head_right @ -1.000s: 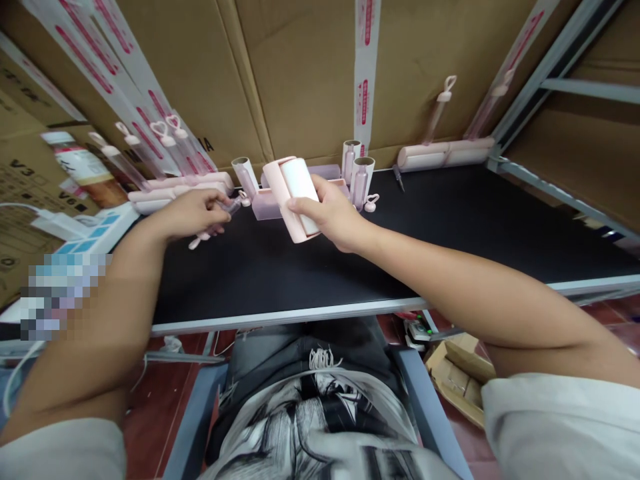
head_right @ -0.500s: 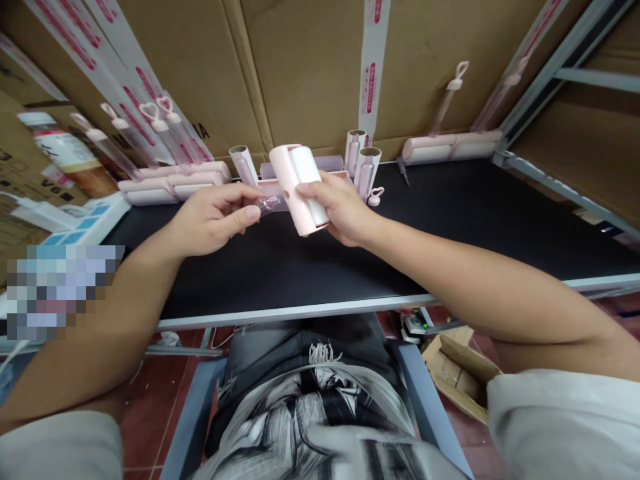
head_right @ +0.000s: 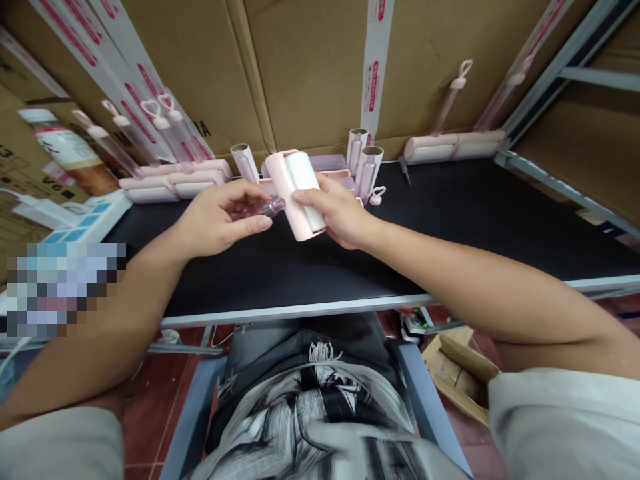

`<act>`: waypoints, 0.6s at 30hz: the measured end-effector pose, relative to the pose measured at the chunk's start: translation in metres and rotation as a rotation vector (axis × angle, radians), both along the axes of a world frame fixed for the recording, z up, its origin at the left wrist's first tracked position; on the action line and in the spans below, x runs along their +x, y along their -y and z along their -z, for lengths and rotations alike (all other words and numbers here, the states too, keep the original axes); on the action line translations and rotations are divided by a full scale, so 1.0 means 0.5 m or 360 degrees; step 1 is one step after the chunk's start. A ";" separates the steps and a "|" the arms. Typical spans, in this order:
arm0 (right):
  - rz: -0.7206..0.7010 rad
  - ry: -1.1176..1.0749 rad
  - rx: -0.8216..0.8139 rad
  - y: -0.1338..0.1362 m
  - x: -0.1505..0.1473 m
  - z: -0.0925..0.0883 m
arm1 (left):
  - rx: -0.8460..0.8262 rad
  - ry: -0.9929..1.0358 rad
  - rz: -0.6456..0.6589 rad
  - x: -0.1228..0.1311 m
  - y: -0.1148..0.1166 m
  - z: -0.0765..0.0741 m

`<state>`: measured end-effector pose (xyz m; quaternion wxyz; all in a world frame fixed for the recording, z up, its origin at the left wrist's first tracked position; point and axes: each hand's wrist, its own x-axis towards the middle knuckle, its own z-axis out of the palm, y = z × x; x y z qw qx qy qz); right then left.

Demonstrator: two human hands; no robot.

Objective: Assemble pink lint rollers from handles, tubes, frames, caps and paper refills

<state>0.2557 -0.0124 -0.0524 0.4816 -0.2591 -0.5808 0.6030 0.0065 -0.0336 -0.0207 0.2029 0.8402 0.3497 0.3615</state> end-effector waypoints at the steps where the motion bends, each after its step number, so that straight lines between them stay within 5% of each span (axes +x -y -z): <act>1: 0.0012 0.0008 0.0014 0.000 0.000 0.000 | 0.0020 -0.0021 -0.0006 0.001 0.001 -0.001; 9: -0.0023 0.0077 0.0108 0.009 0.002 0.006 | 0.0169 -0.0318 -0.0112 0.011 0.010 -0.016; 18: -0.0012 -0.0015 -0.0030 0.038 -0.011 0.006 | 0.0117 -0.0298 -0.0212 0.015 0.012 -0.017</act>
